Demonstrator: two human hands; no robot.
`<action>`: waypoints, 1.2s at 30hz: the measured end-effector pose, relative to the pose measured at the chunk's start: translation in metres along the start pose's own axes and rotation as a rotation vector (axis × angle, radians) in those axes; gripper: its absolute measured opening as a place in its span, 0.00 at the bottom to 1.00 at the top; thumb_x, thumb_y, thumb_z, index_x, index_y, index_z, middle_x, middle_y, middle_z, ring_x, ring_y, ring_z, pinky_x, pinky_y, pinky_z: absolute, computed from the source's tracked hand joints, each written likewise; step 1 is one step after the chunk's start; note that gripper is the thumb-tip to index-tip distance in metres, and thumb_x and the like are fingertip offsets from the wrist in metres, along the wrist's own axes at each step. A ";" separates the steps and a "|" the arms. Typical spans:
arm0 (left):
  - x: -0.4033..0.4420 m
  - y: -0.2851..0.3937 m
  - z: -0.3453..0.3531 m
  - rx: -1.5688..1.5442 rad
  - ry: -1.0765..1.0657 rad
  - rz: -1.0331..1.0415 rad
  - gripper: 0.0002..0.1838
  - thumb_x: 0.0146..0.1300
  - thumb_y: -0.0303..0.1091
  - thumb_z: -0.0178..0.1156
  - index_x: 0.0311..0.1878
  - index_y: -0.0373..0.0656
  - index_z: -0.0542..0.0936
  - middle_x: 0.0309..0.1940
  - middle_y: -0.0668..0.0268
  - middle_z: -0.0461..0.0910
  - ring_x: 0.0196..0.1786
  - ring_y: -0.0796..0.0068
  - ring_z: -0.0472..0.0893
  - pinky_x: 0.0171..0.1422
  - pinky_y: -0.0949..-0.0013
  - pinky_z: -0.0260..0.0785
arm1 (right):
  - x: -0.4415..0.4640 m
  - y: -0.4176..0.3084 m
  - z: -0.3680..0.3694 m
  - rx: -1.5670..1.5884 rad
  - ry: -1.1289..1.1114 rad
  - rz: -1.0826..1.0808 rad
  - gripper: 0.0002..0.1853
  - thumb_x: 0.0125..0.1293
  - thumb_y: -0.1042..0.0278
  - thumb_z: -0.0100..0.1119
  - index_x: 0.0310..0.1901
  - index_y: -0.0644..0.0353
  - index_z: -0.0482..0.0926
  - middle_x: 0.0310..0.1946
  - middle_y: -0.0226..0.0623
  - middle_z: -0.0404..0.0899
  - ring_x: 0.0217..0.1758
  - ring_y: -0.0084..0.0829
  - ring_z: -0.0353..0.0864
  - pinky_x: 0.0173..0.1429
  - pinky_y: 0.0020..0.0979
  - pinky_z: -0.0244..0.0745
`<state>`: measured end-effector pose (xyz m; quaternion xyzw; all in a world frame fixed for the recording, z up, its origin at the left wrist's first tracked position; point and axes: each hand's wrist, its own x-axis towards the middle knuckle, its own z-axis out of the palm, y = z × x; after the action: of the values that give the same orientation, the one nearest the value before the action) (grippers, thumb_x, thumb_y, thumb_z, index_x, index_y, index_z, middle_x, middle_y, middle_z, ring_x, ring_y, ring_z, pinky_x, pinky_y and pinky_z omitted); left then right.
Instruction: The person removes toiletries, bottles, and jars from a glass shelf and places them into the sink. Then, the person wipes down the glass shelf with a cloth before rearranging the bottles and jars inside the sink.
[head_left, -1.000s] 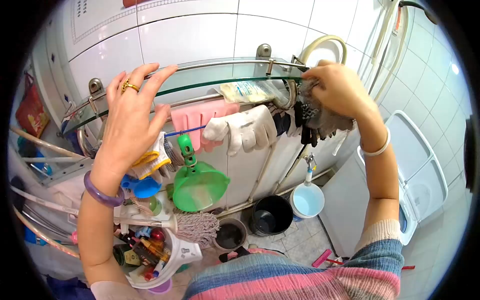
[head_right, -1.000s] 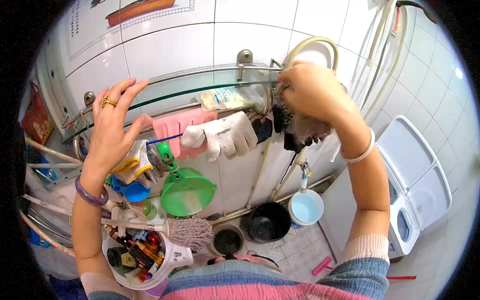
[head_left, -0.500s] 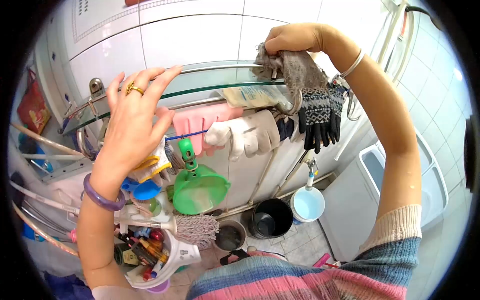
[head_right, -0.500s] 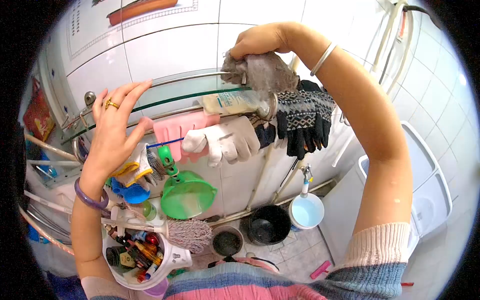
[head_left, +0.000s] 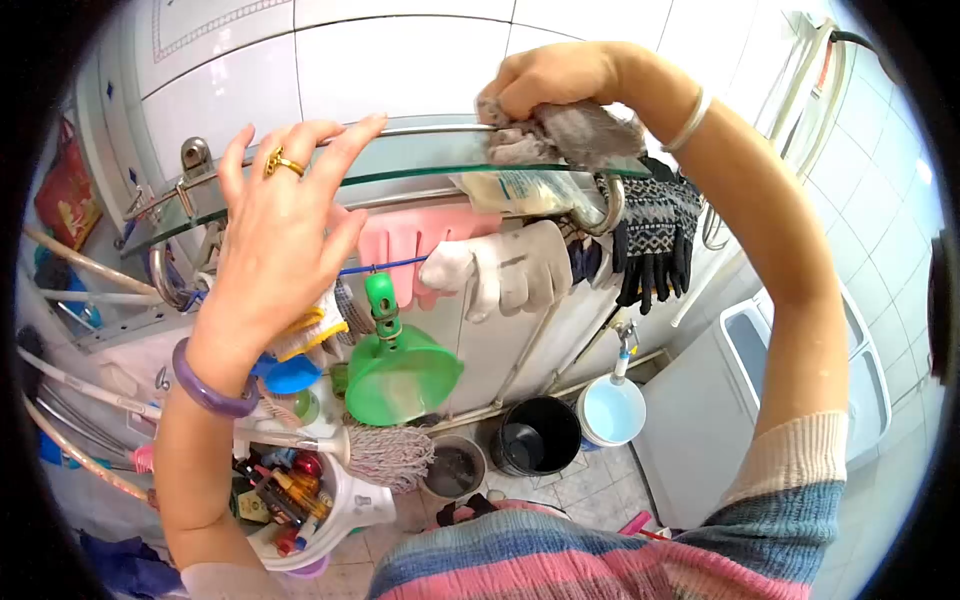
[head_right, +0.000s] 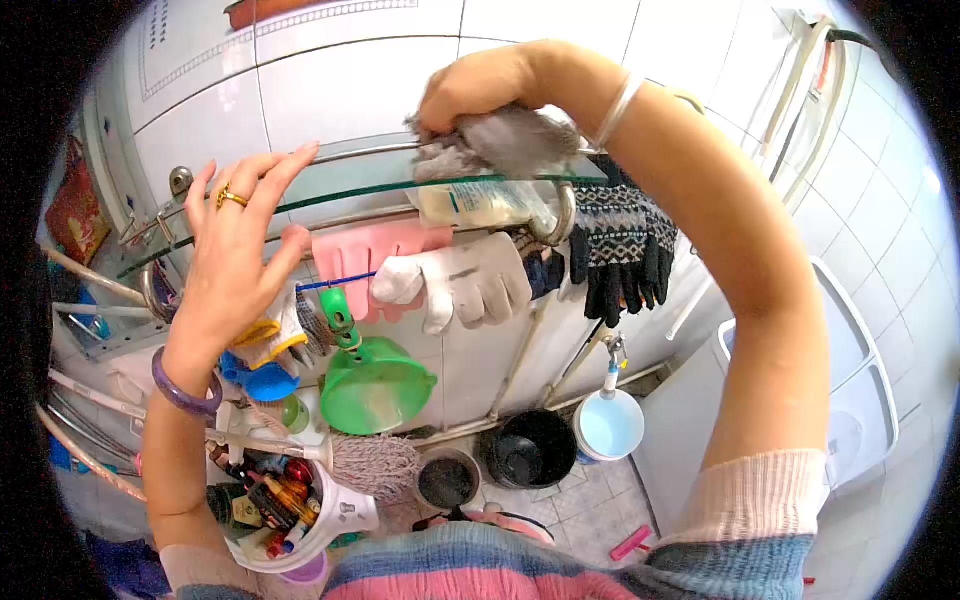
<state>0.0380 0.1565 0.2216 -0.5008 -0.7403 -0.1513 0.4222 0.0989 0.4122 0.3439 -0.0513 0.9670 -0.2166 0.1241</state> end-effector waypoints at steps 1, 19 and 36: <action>0.000 -0.001 0.000 -0.002 0.018 0.011 0.33 0.54 0.30 0.59 0.66 0.54 0.67 0.53 0.64 0.71 0.59 0.64 0.69 0.73 0.47 0.41 | 0.000 0.000 -0.002 -0.002 0.010 0.021 0.12 0.52 0.70 0.49 0.32 0.69 0.78 0.24 0.31 0.75 0.23 0.21 0.70 0.28 0.25 0.71; -0.011 -0.017 -0.028 -0.478 0.137 -0.048 0.30 0.53 0.28 0.60 0.63 0.43 0.70 0.60 0.56 0.71 0.64 0.57 0.69 0.71 0.56 0.53 | 0.017 0.011 -0.012 -0.592 0.331 -0.016 0.21 0.60 0.62 0.60 0.53 0.64 0.75 0.47 0.42 0.80 0.50 0.34 0.77 0.58 0.30 0.69; -0.138 -0.040 -0.146 -0.157 0.262 -0.301 0.24 0.49 0.27 0.60 0.52 0.34 0.77 0.51 0.52 0.76 0.55 0.56 0.75 0.62 0.61 0.63 | 0.167 -0.157 0.060 -0.399 0.150 -0.459 0.20 0.64 0.68 0.57 0.58 0.61 0.74 0.53 0.40 0.77 0.54 0.33 0.74 0.61 0.28 0.67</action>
<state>0.0914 -0.0405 0.2095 -0.3921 -0.7313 -0.3339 0.4471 -0.0389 0.2209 0.3233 -0.2755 0.9600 -0.0482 -0.0124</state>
